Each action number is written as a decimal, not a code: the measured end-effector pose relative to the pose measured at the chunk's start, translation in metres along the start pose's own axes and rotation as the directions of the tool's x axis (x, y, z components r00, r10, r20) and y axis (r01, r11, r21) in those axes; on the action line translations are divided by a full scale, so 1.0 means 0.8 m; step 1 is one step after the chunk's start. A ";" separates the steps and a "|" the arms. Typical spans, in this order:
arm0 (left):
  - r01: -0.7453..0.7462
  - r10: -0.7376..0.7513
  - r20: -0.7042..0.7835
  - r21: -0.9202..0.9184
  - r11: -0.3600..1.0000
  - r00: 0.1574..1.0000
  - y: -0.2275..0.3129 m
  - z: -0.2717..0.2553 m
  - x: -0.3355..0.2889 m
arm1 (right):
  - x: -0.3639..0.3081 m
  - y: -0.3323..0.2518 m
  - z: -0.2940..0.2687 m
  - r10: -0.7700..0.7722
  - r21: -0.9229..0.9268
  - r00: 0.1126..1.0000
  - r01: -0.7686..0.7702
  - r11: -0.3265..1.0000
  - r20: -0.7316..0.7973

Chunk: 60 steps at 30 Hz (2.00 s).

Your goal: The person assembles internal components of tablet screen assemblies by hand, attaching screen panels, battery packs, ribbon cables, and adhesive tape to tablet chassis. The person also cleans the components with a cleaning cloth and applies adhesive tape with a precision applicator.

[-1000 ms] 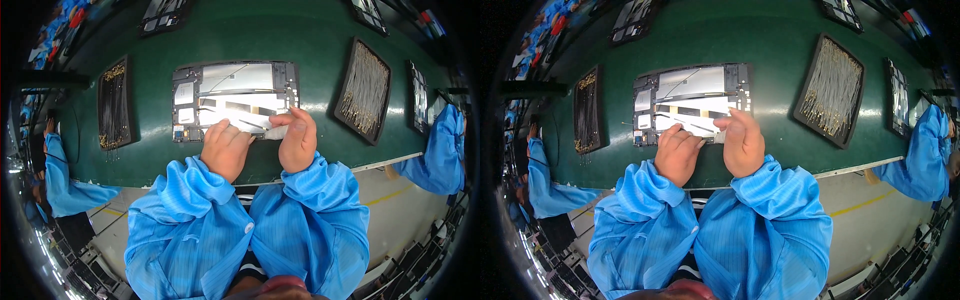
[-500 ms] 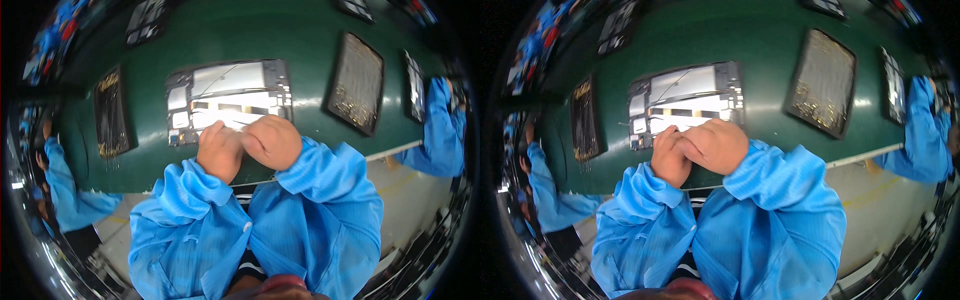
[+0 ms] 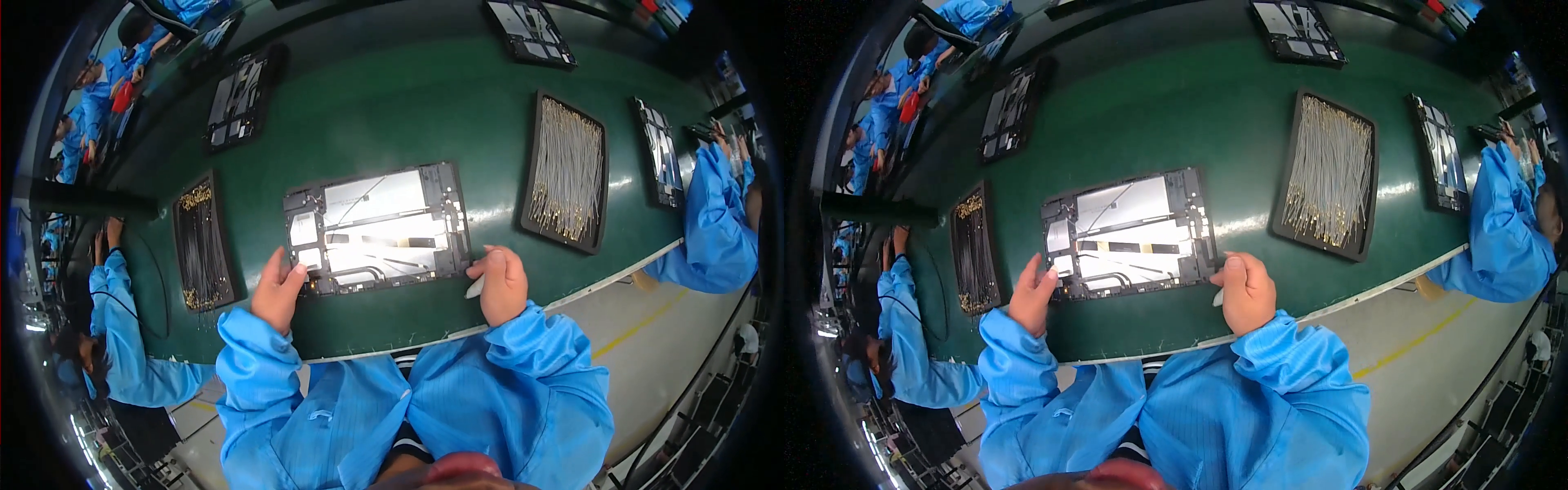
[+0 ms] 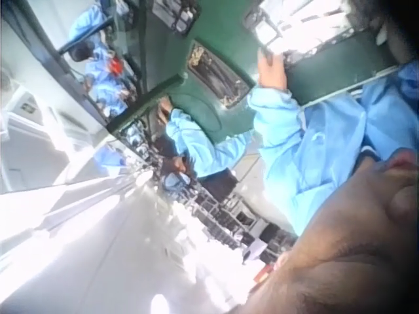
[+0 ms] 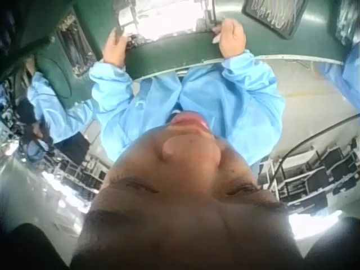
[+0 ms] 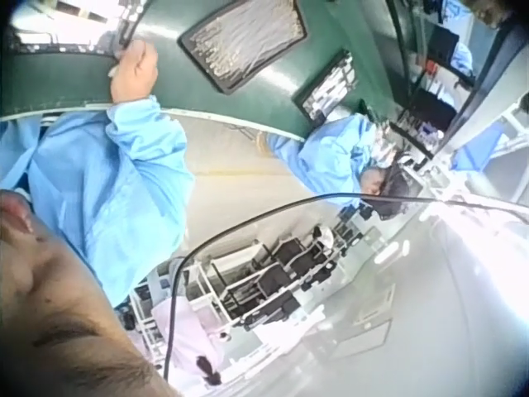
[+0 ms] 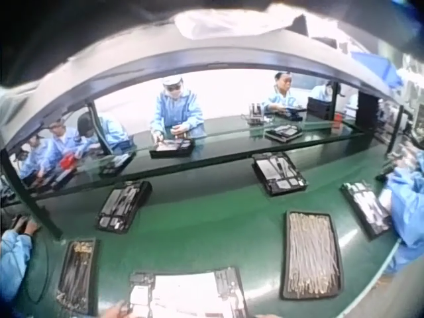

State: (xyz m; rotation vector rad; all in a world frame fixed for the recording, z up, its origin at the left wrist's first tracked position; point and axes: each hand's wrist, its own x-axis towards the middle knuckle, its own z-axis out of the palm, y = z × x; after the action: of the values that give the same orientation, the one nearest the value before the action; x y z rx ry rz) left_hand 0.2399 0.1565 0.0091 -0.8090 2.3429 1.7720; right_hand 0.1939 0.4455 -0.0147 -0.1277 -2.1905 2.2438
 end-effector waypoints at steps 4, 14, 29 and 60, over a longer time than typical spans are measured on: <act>0.232 -0.213 0.092 -0.428 0.874 0.973 0.015 0.005 0.015 | 0.010 0.005 -0.001 0.139 -0.100 0.985 -0.149 0.984 -0.106; 0.105 -0.076 0.074 -0.588 0.802 0.994 0.055 -0.004 0.077 | 0.019 -0.004 0.020 0.243 -0.011 0.970 -0.243 0.970 -0.010; -0.132 0.139 -0.543 0.053 0.990 0.828 0.061 -0.069 0.332 | 0.037 0.013 0.036 0.031 -0.135 0.995 -0.018 0.991 0.090; -0.069 -0.439 -0.558 -0.669 0.740 0.704 0.043 -0.220 0.352 | 0.026 0.016 0.039 -0.131 -0.337 0.986 0.158 0.928 0.102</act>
State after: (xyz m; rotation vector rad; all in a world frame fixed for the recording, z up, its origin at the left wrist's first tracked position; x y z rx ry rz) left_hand 0.0251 -0.0981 -0.0120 -2.0752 1.7137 2.5275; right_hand 0.1717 0.4152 -0.0276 0.1212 -2.5217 1.8024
